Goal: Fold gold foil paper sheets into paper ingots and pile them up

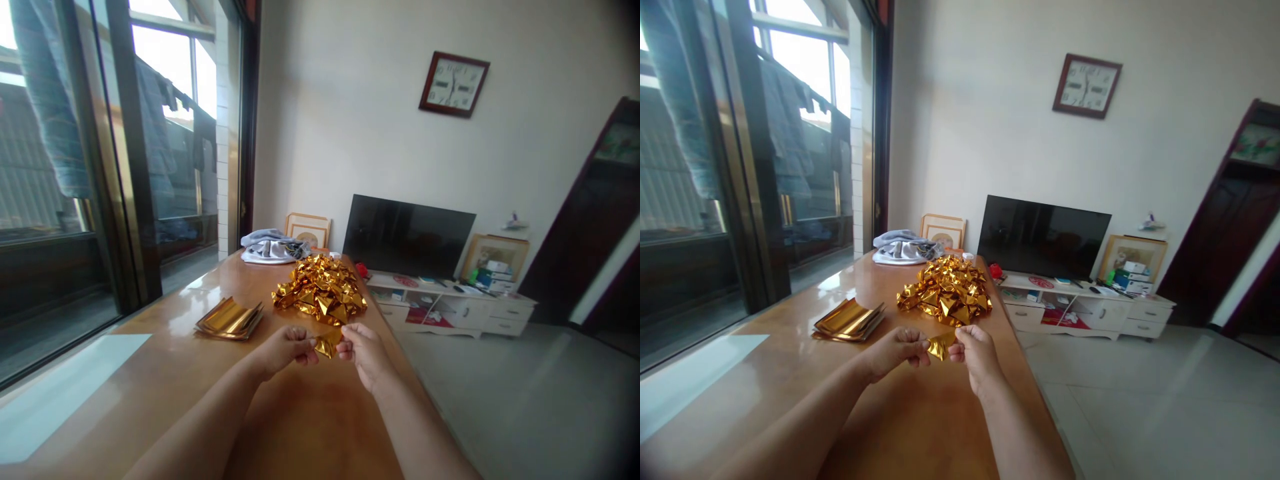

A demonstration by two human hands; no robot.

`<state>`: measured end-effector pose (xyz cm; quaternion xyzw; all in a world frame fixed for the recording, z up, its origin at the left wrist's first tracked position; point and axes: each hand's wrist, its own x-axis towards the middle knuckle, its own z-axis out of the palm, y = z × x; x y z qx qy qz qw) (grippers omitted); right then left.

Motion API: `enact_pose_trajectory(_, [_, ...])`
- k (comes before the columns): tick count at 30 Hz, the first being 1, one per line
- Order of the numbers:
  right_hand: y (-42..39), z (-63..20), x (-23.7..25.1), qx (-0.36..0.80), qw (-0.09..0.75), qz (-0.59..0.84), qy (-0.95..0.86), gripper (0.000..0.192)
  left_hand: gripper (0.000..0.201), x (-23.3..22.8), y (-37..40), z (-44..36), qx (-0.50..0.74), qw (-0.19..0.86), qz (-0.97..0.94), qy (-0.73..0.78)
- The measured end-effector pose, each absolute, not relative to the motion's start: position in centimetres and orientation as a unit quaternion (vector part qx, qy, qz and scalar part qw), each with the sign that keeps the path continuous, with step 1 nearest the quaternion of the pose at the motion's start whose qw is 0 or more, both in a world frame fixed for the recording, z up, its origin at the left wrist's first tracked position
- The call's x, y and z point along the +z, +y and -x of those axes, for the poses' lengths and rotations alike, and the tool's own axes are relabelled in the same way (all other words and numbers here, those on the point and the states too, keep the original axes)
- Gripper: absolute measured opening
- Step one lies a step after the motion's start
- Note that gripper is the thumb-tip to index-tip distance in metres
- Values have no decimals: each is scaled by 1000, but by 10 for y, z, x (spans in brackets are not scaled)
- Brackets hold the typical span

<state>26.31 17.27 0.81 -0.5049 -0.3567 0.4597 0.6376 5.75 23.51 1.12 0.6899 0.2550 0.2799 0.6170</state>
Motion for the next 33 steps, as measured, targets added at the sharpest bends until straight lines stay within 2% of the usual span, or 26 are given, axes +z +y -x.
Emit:
enact_pose_trajectory(4, [191,-271,19,445,583,534,-421,26,36,5,242,-52,315,559,-708,294])
enact_pose_trajectory(10, [208,-271,21,407,632,527,-396,33,22,-1,250,-48,369,399,-766,344])
enact_pose_trajectory(16, [203,-259,3,422,611,522,-420,37,20,-1,246,-53,352,292,-815,356])
enact_pose_trajectory(28, [204,-256,-8,449,606,507,-416,24,26,-7,249,-58,338,258,-826,371])
enact_pose_trajectory(33, [204,-254,-9,446,616,506,-407,23,25,-10,251,-60,373,292,-802,365])
